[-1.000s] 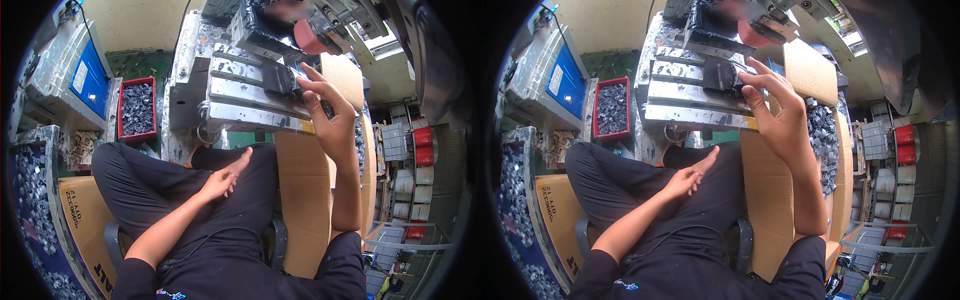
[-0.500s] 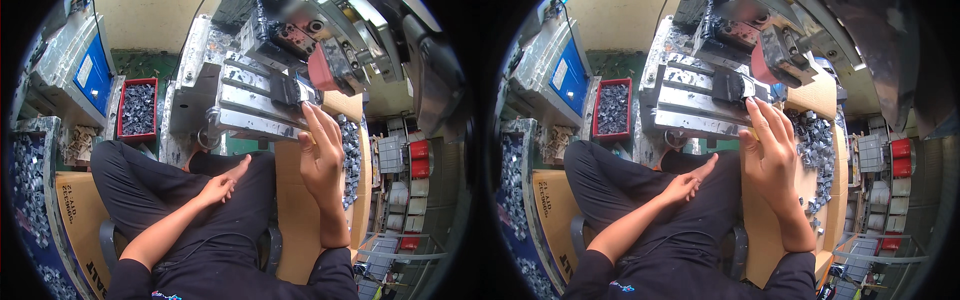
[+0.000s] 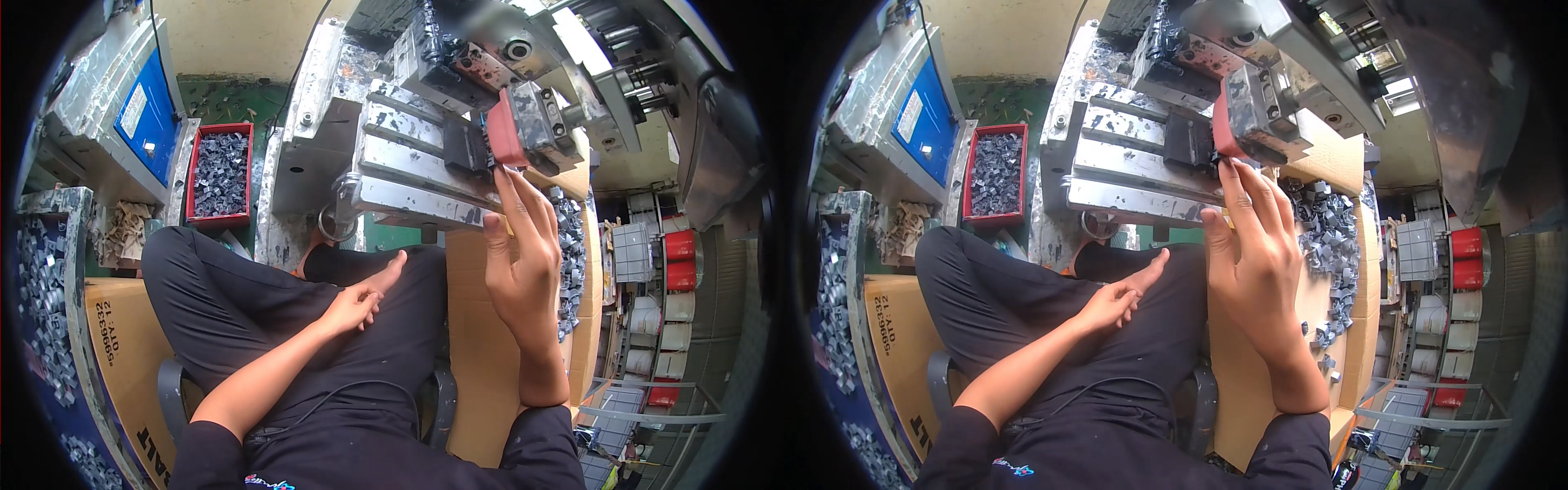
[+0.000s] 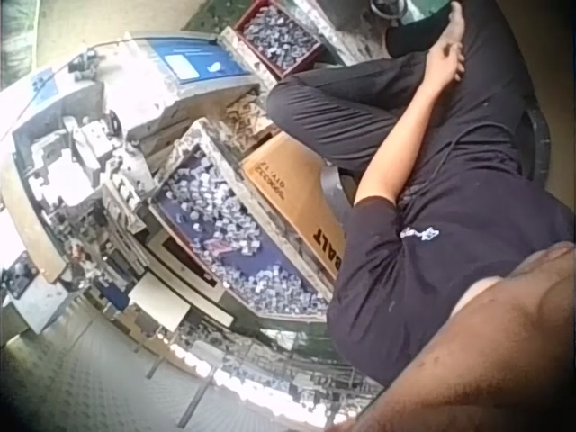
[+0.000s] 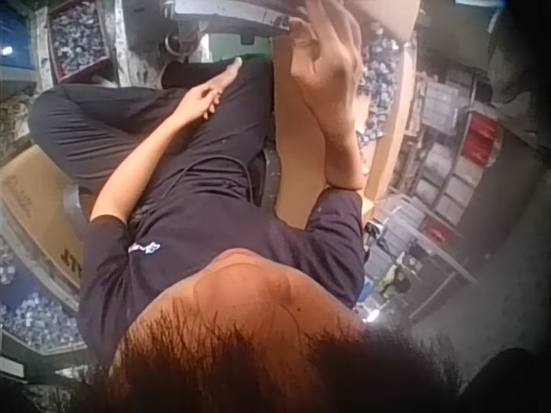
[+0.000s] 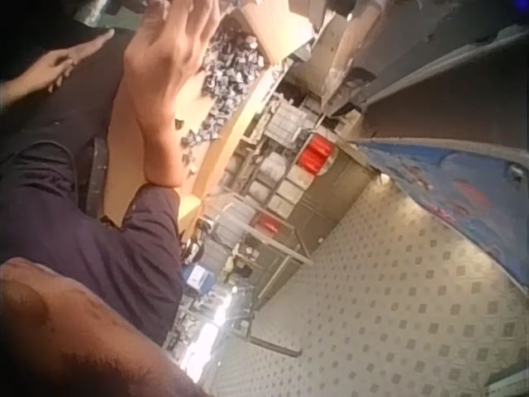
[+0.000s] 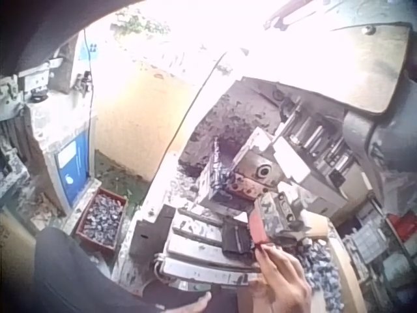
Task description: Feeding small plastic or metal parts into a pad printing machine for automated logo or mark application.
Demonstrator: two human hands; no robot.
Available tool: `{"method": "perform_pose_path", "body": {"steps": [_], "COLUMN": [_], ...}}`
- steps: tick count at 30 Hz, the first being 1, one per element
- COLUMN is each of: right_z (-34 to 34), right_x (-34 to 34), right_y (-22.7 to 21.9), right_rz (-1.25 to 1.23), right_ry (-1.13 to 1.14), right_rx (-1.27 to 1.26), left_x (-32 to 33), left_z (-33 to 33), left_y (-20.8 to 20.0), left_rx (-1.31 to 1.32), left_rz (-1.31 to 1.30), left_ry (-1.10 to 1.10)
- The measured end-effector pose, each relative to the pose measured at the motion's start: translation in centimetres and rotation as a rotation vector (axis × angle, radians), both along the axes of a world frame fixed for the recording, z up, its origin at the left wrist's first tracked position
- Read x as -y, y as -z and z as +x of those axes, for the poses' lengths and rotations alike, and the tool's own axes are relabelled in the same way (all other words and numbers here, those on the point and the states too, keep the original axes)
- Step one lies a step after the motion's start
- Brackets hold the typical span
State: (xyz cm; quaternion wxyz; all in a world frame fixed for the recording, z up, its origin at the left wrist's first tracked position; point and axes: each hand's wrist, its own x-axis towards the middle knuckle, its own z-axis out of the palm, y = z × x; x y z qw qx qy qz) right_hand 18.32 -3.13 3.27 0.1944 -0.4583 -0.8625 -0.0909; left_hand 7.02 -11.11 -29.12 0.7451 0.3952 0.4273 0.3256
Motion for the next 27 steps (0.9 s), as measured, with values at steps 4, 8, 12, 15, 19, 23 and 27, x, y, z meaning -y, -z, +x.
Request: {"method": "perform_pose_path", "body": {"steps": [4, 8, 12, 15, 19, 23, 27], "right_z": [-0.1, 1.6, 2.8, 3.7, 1.9, 2.4, 2.7], "right_x": [0.0, -1.3, -3.1, -5.6, -6.6, -7.3, -7.9], "right_y": [0.2, 0.8, 2.5, 2.7, 1.3, 0.9, 0.5], "right_rz": [0.006, -0.010, -0.194, -0.330, -0.479, -0.591, -0.482], "right_ry": [-0.024, -0.091, -0.076, -0.043, -0.105, -0.164, -0.211], "right_rx": [-0.015, -0.113, -0.514, -0.625, -0.685, -0.801, -0.638], "left_x": [0.1, 0.1, 0.1, 0.0, 0.1, -0.1, -0.1], "left_z": [-0.2, -0.2, -0.3, -0.3, -0.5, -0.4, -0.6], "left_y": [0.3, 0.1, 0.0, -0.3, 0.1, 0.0, 0.1], "left_rx": [-0.009, -0.003, -0.012, -0.018, -0.013, -0.041, -0.033], "left_rz": [0.015, -0.004, -0.006, -0.009, 0.001, 0.021, 0.010], "left_ry": [-0.005, -0.004, -0.011, -0.002, -0.016, 0.013, 0.024]}}
